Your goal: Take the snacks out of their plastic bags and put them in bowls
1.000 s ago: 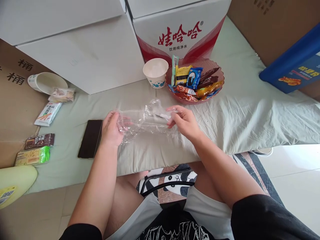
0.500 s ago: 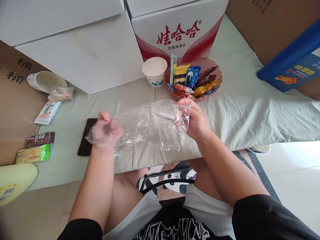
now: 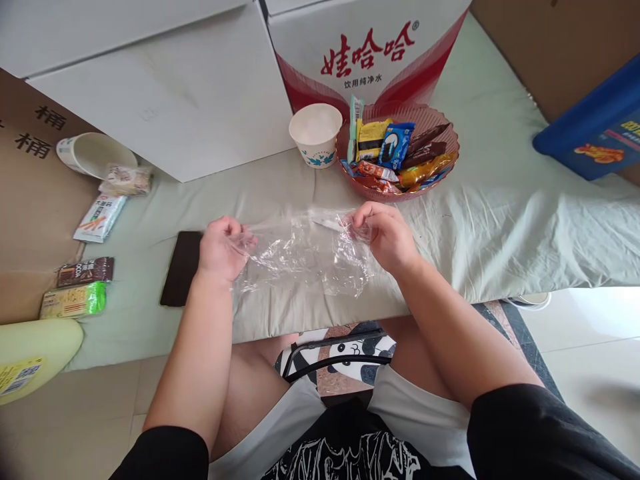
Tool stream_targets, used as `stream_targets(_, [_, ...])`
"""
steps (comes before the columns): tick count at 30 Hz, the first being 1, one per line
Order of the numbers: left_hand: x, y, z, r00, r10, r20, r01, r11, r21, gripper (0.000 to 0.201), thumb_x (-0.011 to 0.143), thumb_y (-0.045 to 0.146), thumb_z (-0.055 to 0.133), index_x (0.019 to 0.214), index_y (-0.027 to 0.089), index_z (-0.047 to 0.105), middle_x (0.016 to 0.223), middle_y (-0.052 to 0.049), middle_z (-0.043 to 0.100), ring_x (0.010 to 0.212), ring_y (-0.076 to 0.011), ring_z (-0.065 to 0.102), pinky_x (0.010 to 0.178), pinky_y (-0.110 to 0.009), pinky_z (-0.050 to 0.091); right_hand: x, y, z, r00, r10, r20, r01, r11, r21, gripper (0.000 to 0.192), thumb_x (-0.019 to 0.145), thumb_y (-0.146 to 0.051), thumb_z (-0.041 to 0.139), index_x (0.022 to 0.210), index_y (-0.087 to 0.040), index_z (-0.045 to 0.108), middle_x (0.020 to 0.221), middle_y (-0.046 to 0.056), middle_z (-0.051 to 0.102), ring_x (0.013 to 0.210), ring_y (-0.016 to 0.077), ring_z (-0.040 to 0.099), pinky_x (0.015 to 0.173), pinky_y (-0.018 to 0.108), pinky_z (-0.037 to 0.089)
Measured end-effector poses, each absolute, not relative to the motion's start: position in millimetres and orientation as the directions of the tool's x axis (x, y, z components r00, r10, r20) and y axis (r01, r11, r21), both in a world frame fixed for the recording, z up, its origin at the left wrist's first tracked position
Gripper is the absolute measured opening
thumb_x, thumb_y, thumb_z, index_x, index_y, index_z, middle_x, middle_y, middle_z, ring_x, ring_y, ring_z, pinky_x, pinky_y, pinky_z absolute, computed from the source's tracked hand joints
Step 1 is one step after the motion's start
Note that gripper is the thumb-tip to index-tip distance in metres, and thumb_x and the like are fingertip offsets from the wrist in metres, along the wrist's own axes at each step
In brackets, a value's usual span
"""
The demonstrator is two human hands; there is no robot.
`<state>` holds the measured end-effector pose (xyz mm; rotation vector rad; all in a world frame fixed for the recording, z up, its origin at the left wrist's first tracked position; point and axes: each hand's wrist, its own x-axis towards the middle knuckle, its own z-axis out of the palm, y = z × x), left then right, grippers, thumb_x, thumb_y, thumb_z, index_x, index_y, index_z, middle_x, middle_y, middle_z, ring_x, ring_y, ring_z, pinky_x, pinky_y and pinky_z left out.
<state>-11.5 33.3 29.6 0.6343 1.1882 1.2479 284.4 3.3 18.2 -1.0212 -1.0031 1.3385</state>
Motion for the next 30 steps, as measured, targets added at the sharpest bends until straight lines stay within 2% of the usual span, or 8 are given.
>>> stream_targets(4, [-13, 29, 31, -0.018, 0.972, -0.233, -0.351, 0.212, 0.912, 0.045, 0.062, 0.014, 0.078, 0.058, 0.02, 0.034, 0.062, 0.003, 0.057, 0.053, -0.0073, 0.057, 0.053, -0.019, 0.052, 290, 1, 17, -0.013, 1.0, 0.004, -0.232, 0.001, -0.973, 0.049, 0.081, -0.066, 0.065, 0.057, -0.025, 0.053, 0.067, 0.006, 0.064, 0.062, 0.0188, 0.057, 0.058, 0.037, 0.05])
stream_targets(9, [-15, 33, 30, -0.083, 0.96, -0.268, -0.349, 0.224, 0.91, 0.036, 0.056, -0.003, 0.065, 0.077, 0.023, 0.051, 0.074, 0.005, 0.066, 0.055, -0.0071, 0.06, 0.052, -0.017, 0.047, 290, 4, 9, 0.013, 0.999, -0.032, -0.233, -0.028, -0.972, 0.038, 0.072, -0.037, 0.087, 0.081, -0.026, 0.051, 0.072, -0.004, 0.058, 0.057, 0.0106, 0.053, 0.056, 0.029, 0.05])
stream_targets(12, [-14, 34, 28, -0.158, 0.963, -0.217, -0.454, 0.125, 0.882, 0.042, 0.062, 0.001, 0.065, 0.093, 0.028, 0.057, 0.084, 0.006, 0.072, 0.067, -0.0091, 0.069, 0.06, -0.017, 0.053, 288, 6, 6, 0.055, 0.998, 0.023, -0.236, 0.036, -0.971, 0.052, 0.07, -0.031, 0.085, 0.11, -0.033, 0.052, 0.087, -0.006, 0.064, 0.061, 0.0113, 0.058, 0.062, 0.032, 0.057])
stream_targets(15, [-14, 32, 26, 0.009, 0.931, -0.365, -0.379, 0.341, 0.86, 0.033, 0.072, 0.02, 0.075, 0.102, 0.026, 0.063, 0.092, -0.002, 0.078, 0.078, -0.0186, 0.077, 0.066, -0.026, 0.061, 288, 6, 7, 0.069, 0.997, 0.034, -0.235, 0.05, -0.971, 0.062, 0.07, -0.032, 0.084, 0.123, -0.037, 0.051, 0.092, -0.005, 0.066, 0.064, 0.0128, 0.061, 0.065, 0.034, 0.058])
stream_targets(18, [-17, 31, 27, 0.136, 0.866, -0.481, -0.221, 0.5, 0.837, 0.034, 0.067, 0.02, 0.083, 0.098, 0.019, 0.068, 0.077, -0.003, 0.076, 0.064, -0.018, 0.075, 0.052, -0.022, 0.057, 298, 3, 12, 0.009, 1.0, -0.023, -0.342, -0.018, -0.94, 0.06, 0.072, -0.039, 0.083, 0.125, -0.037, 0.055, 0.088, -0.006, 0.065, 0.06, 0.0117, 0.057, 0.057, 0.03, 0.052])
stream_targets(22, [-21, 31, 32, 0.086, 0.906, -0.415, -0.361, 0.417, 0.834, 0.021, 0.066, 0.011, 0.08, 0.08, 0.019, 0.067, 0.059, 0.004, 0.068, 0.039, -0.0051, 0.054, 0.036, -0.011, 0.038, 317, -1, 19, -0.176, 0.979, -0.101, -0.541, -0.182, -0.821, 0.047, 0.092, -0.068, 0.05, 0.123, -0.034, 0.063, 0.071, -0.009, 0.058, 0.041, 0.0035, 0.033, 0.045, 0.022, 0.031])
stream_targets(26, [-14, 31, 31, 0.239, 0.857, -0.457, -0.243, 0.509, 0.826, 0.022, 0.061, 0.011, 0.082, 0.079, 0.018, 0.071, 0.057, 0.001, 0.069, 0.035, -0.0053, 0.05, 0.031, -0.013, 0.03, 303, 1, 20, -0.36, 0.923, -0.136, -0.541, -0.325, -0.775, 0.043, 0.087, -0.066, 0.064, 0.105, -0.027, 0.069, 0.084, -0.002, 0.071, 0.06, 0.0109, 0.063, 0.056, 0.027, 0.05])
stream_targets(30, [-7, 30, 26, 0.315, 0.768, -0.557, -0.01, 0.59, 0.807, 0.028, 0.062, 0.017, 0.087, 0.087, 0.015, 0.074, 0.065, -0.004, 0.074, 0.04, -0.0095, 0.059, 0.033, -0.015, 0.032, 276, -1, 16, -0.615, 0.748, -0.248, -0.289, -0.506, -0.813, 0.052, 0.076, -0.063, 0.082, 0.109, -0.024, 0.068, 0.103, 0.008, 0.078, 0.082, 0.0225, 0.076, 0.065, 0.036, 0.062])
